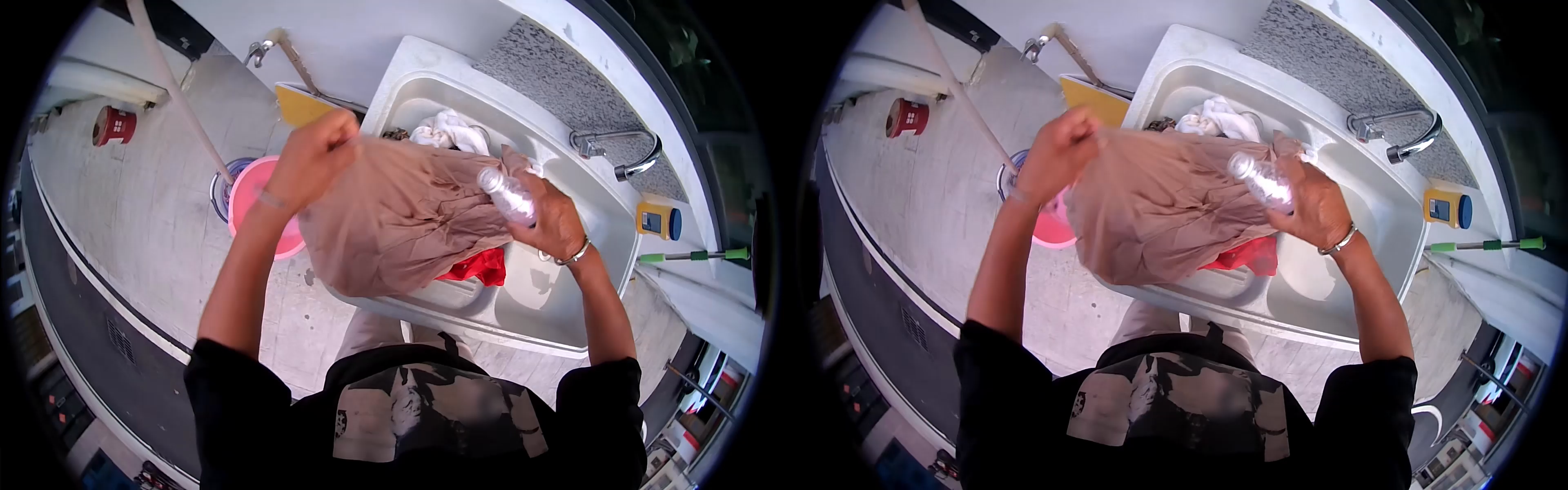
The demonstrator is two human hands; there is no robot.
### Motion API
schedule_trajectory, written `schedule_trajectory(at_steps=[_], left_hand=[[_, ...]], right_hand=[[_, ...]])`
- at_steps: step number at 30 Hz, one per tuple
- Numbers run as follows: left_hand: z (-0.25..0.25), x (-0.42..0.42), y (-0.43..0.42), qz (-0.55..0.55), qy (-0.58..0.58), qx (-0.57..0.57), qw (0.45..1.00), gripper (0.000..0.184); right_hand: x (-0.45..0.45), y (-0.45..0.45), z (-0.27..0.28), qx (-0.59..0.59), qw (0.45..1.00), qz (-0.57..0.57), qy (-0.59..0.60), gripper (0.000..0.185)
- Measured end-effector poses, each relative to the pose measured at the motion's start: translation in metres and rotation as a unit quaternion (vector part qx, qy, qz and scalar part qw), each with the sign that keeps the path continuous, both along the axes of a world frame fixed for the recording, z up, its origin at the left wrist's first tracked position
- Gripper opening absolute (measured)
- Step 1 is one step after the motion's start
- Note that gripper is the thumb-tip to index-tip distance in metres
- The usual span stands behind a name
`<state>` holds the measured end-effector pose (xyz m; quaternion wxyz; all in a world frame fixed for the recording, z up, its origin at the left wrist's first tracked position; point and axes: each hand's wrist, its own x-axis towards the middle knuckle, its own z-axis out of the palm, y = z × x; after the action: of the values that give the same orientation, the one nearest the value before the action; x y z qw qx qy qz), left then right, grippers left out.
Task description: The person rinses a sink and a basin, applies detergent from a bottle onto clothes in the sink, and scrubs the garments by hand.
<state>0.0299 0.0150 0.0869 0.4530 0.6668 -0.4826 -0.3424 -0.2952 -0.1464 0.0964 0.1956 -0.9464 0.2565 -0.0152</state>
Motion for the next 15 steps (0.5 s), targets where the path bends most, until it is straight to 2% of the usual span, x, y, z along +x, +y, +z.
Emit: schedule_trajectory(at_steps=[3,6,9,12,13,14,15], left_hand=[[-0.003,0.009,-0.015,0.044,0.176,0.125,0.976,0.011],[-0.060,0.041,0.014,0.039,0.340,0.158,0.926,0.010],[-0.077,0.035,0.034,0.011,0.283,0.277,0.918,0.012],[-0.055,-0.012,0.046,-0.090,0.103,0.264,0.955,0.015],[-0.062,-0.023,0.054,-0.133,-0.088,0.181,0.971,0.017],[-0.074,-0.034,0.063,-0.170,-0.274,0.089,0.942,0.020],[-0.076,-0.047,0.070,-0.196,-0.308,0.115,0.924,0.019]], right_hand=[[0.003,0.004,-0.002,0.001,1.000,0.012,-0.002,0.069],[0.005,0.003,0.004,0.024,0.999,-0.016,0.019,0.069],[-0.001,0.002,0.003,0.035,0.998,-0.021,0.041,0.070],[-0.006,0.003,-0.012,-0.010,1.000,0.011,0.006,0.066],[-0.008,0.003,-0.017,-0.036,0.999,0.025,-0.013,0.065],[-0.009,0.004,-0.018,-0.055,0.998,0.037,0.004,0.062],[-0.009,0.003,-0.016,-0.058,0.997,0.039,0.018,0.060]])
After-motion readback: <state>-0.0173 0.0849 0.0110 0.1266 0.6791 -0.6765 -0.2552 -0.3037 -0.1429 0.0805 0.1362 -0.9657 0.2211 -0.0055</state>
